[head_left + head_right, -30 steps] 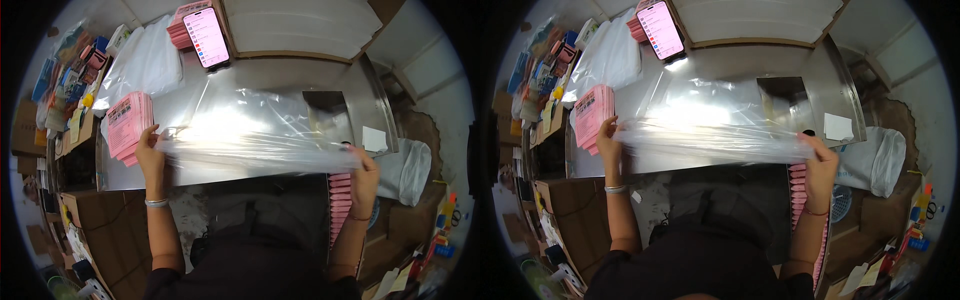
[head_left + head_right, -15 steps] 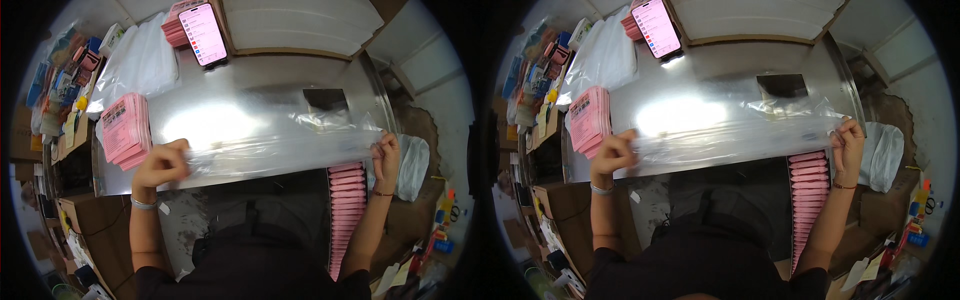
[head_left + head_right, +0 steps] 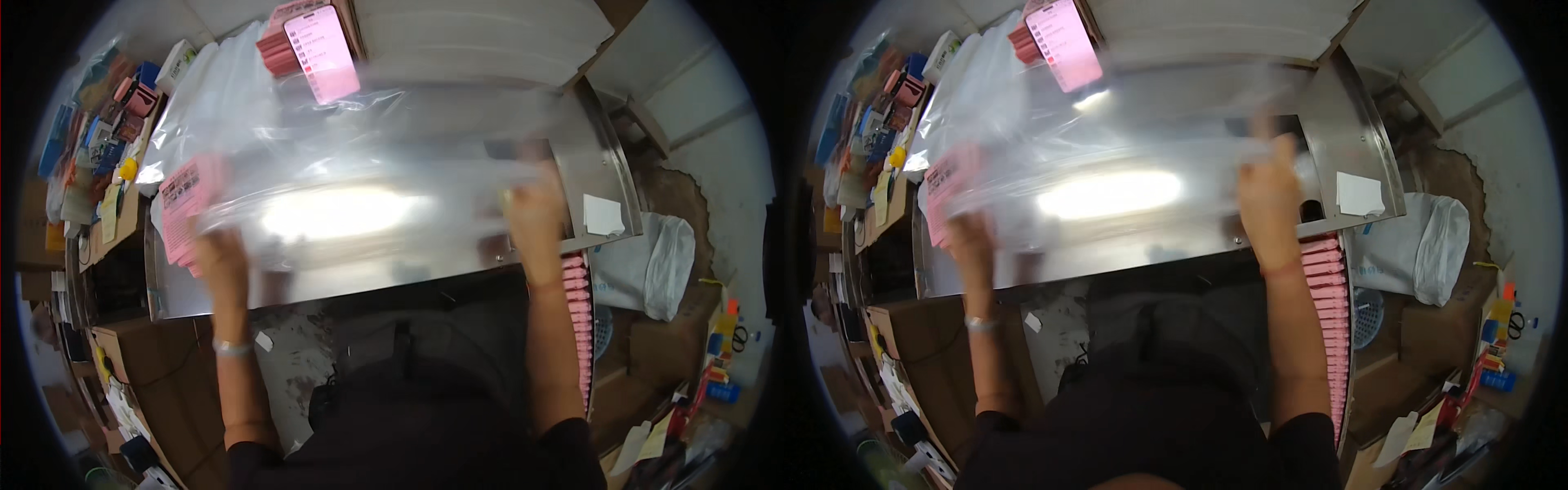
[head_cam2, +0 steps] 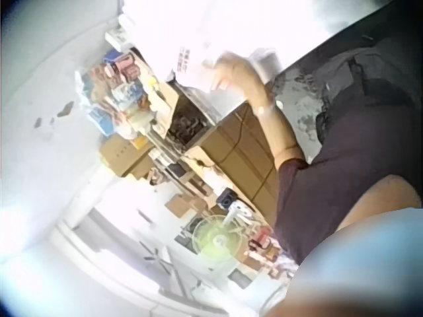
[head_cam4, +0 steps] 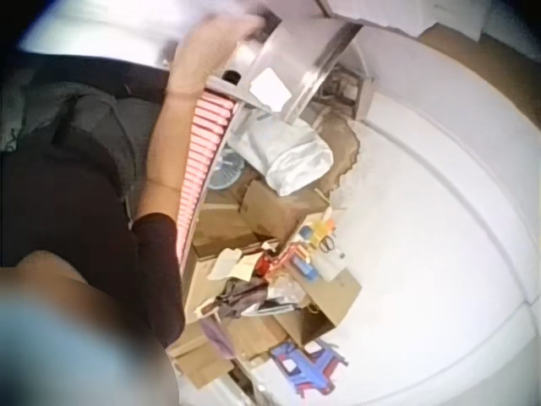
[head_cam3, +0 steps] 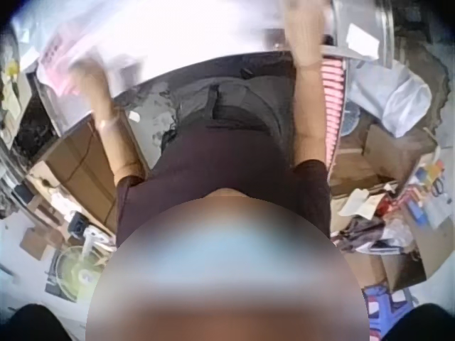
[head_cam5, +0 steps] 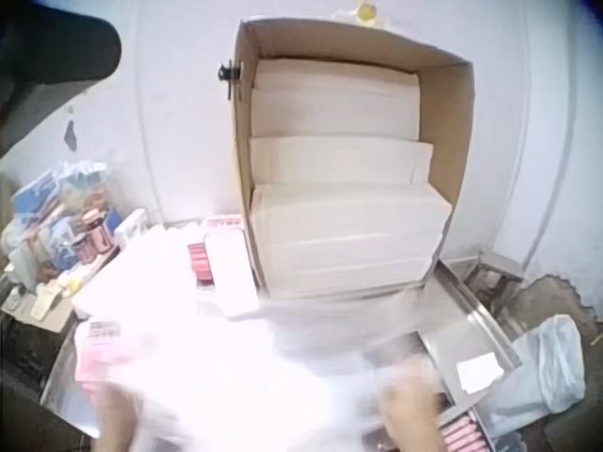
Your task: Sorting pink instructional cards, placing them into small boxes, bagging them, and packing them into larger shipping cartons.
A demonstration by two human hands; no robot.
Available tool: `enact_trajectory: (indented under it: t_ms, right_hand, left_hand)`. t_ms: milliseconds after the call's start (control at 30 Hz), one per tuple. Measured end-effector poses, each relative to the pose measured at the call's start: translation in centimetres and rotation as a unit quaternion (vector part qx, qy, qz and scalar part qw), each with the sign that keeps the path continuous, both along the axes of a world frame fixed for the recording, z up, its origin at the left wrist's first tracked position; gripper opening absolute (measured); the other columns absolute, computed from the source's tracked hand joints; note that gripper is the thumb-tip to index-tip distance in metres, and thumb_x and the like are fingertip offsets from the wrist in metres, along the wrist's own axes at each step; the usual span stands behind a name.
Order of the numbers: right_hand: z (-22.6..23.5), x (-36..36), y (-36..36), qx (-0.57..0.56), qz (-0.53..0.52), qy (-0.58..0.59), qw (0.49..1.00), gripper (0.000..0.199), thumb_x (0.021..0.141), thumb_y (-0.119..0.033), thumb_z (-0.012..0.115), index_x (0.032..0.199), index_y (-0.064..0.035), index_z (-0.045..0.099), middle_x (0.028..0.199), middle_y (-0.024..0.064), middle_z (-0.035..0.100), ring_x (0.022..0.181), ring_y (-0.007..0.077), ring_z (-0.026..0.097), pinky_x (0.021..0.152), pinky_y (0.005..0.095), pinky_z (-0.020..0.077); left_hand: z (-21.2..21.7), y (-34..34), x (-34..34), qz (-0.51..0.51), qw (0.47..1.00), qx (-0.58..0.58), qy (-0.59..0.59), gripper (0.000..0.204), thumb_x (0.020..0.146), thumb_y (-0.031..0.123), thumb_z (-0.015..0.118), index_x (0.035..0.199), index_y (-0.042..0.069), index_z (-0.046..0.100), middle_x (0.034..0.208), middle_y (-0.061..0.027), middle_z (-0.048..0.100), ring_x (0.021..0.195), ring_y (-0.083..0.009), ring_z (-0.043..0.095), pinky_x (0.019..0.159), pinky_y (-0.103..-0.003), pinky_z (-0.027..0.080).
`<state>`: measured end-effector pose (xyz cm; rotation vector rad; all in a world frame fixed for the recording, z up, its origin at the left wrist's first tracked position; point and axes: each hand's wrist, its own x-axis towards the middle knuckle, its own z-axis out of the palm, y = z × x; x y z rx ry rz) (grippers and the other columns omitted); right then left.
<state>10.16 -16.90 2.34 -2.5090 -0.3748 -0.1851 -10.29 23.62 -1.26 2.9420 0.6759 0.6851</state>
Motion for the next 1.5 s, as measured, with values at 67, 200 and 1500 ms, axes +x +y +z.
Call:
enact_trajectory:
  t_ms: [67, 200, 1500]
  right_hand:
    - [-1.6, -0.4, 1.8, -0.029, -0.01, -0.011, 0.999, 0.044, 0.087, -0.011, 0.059, 0.131, -0.0103, 0.056, 0.102, 0.017, 0.052, 0.084, 0.0348, 0.061, 0.069, 0.0444, 0.0511]
    - [-1.9, -1.2, 2.2, 0.016, 0.021, -0.061, 0.998, 0.036, 0.084, -0.008, 0.061, 0.12, -0.0086, 0.064, 0.104, 0.0152, 0.053, 0.084, 0.0338, 0.059, 0.073, 0.0434, 0.0501]
    - [-11.8, -44.0, -25.6, -0.124, -0.688, -0.154, 0.699, 0.093, 0.076, -0.037, 0.073, 0.14, 0.0123, 0.027, 0.116, 0.0307, 0.052, 0.108, 0.0459, 0.053, 0.09, 0.0487, 0.0458]
  left_hand:
    - [0.3, -4.0, 3.5, -0.025, 0.985, -0.153, -0.069, 0.048, 0.084, 0.001, 0.063, 0.127, -0.004, 0.043, 0.119, -0.0219, 0.054, 0.084, -0.0355, 0.053, 0.079, -0.043, 0.045]
    - [1.3, -5.1, 2.3, -0.058, 0.992, -0.096, -0.05, 0.055, 0.082, 0.002, 0.068, 0.131, -0.001, 0.044, 0.12, -0.0222, 0.053, 0.094, -0.033, 0.054, 0.083, -0.041, 0.045]
    - [-4.2, -52.1, -9.3, -0.854, 0.458, -0.165, 0.185, 0.06, 0.07, 0.008, 0.075, 0.126, 0.01, 0.054, 0.138, -0.0232, 0.036, 0.118, -0.0396, 0.042, 0.096, -0.047, 0.038]
